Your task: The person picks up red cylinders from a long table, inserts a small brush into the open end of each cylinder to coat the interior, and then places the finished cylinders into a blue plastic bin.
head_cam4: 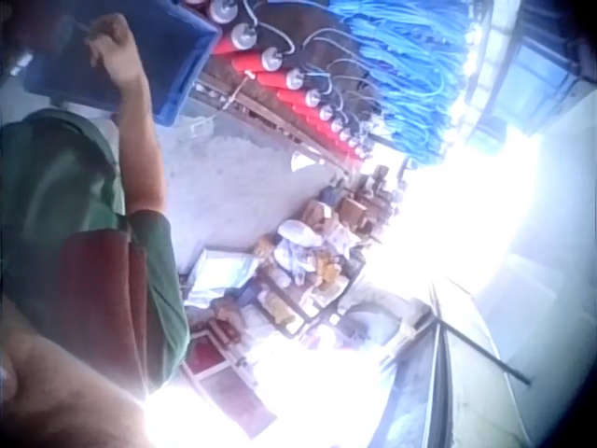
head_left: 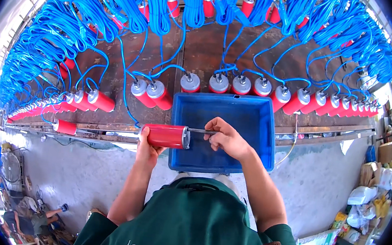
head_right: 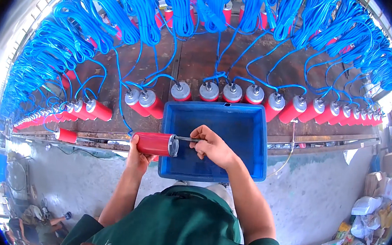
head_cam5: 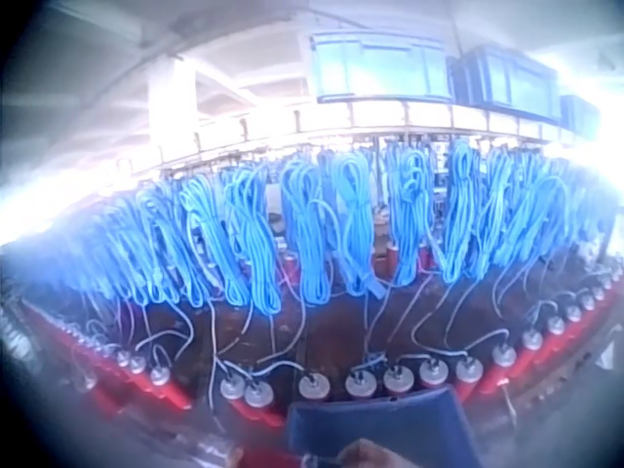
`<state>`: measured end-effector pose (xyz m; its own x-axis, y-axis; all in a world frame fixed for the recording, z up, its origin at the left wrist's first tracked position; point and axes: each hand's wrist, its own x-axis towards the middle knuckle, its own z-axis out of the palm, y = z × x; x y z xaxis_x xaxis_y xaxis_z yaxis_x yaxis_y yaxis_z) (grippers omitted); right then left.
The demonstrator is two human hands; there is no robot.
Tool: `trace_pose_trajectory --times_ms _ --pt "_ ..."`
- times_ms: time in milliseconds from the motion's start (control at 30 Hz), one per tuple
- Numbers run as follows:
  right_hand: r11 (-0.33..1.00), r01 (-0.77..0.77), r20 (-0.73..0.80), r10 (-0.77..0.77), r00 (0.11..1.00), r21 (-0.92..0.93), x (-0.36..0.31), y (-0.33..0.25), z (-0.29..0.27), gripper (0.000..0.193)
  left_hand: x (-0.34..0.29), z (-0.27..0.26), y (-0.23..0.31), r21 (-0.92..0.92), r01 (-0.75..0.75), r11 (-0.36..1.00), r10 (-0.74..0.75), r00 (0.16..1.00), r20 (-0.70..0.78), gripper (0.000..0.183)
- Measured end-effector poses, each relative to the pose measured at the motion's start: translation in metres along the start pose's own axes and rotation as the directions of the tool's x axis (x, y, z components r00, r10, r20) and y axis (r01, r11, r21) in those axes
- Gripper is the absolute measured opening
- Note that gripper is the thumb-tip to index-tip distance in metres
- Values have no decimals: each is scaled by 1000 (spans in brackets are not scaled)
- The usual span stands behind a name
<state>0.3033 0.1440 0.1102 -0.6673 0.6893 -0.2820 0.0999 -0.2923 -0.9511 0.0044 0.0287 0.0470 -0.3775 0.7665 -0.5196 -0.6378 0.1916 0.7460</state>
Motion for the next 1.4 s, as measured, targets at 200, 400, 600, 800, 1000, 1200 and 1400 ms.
trace_pose_trajectory --times_ms 200,400,600,800,1000,1200,1400 --pt "946 -50 63 31 998 321 5 18 -9 23 2 -1 -1 9 -3 1000 3 999 42 59" --pt "982 -9 -166 41 985 187 -2 17 10 23 -2 2 1 24 -12 1000 12 1000 22 61" --pt "945 91 -208 -25 978 314 -1 30 19 24 0 1 -2 22 -42 999 42 999 9 62" --pt "978 43 -196 -2 981 205 -4 39 13 19 -1 4 -1 24 -37 999 38 999 -30 61" --pt "996 -1 -251 22 968 87 -6 30 6 19 2 1 -4 13 -43 999 43 999 -25 61" --pt "966 -131 -334 51 941 -223 -6 17 10 48 3 0 -6 23 -41 999 42 998 -44 61" --pt "971 5 -376 -97 922 -239 -4 30 14 57 3 -3 -6 17 -38 999 39 999 -36 64"
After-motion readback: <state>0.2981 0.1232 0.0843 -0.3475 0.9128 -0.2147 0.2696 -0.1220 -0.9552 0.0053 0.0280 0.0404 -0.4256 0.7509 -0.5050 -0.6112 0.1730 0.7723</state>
